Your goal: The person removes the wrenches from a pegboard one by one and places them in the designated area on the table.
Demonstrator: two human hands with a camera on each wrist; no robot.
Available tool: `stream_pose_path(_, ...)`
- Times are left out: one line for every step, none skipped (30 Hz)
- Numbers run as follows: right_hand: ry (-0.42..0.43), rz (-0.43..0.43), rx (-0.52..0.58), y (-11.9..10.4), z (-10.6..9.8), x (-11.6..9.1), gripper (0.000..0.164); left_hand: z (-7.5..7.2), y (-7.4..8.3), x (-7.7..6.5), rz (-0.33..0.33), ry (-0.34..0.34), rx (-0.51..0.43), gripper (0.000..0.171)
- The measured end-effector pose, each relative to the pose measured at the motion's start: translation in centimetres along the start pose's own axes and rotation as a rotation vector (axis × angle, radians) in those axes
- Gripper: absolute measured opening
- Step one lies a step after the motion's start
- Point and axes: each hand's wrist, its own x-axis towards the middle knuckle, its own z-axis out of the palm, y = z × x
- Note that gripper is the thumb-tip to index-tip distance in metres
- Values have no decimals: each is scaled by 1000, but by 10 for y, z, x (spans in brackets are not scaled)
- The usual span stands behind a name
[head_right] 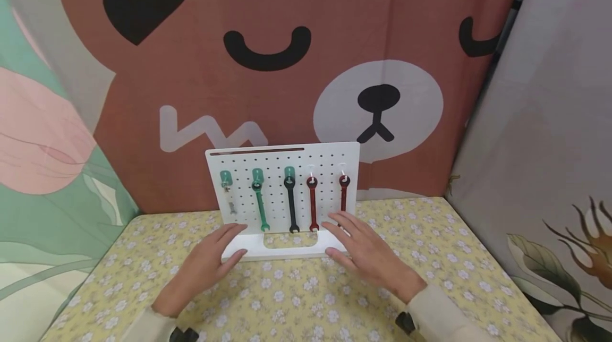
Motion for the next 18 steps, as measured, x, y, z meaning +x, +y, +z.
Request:
stream_pose_path(13,7,1,1,-1,1,55,0,-1,0,-14,16,-2,51)
stream_pose_path(26,14,-3,1,-2,3,54,0,-2,0,-28,34,-8,51)
stream_pose_path(37,21,-7,2,-3,4,54,1,-3,1,-42,54,-10,50)
stream_pose_path(51,27,-11,3,-4,5,54,1,-3,1,-56,71,-11,50)
stream_pose_path(64,34,-12,4,-5,6,54,1,-4,2,-69,89,-14,49)
stream_pose_path(78,38,-11,6,-6,8,54,2,-5,3,-82,109,-20,49)
stream_pose_path(92,41,-10,8,-7,9,54,2,-6,3,-94,128,-27,48)
stream_pose_path(108,42,-8,9,-8,10,54,3,-7,4,-107,145,-34,48)
stream_pose_path(124,38,-6,11,-9,11,54,3,-8,5,-120,158,-40,47)
stream_pose_path(141,34,-7,12,-10,12,53,4,-9,7,-132,170,-47,46)
stream_pose_path(154,31,-5,14,-11,13,53,4,-10,8,-144,181,-56,45)
stream_pose_path(167,26,-4,15,-11,14,53,5,-11,8,-156,188,-65,45)
stream_pose_path(179,20,-4,16,-12,16,53,5,-12,9,-171,191,-70,45)
stream_pose_path(191,14,-5,17,-12,17,52,6,-13,9,-183,194,-74,45)
stream_pose_path(200,9,-5,17,-12,18,52,6,-14,8,-193,197,-78,45)
stream_pose_path(207,8,-6,18,-13,20,52,7,-15,8,-206,200,-81,46)
stream_pose_path(214,6,-7,18,-13,21,53,7,-16,7,-222,200,-86,46)
stream_pose_path(222,3,-11,19,-14,23,54,8,-17,6,-242,200,-92,47)
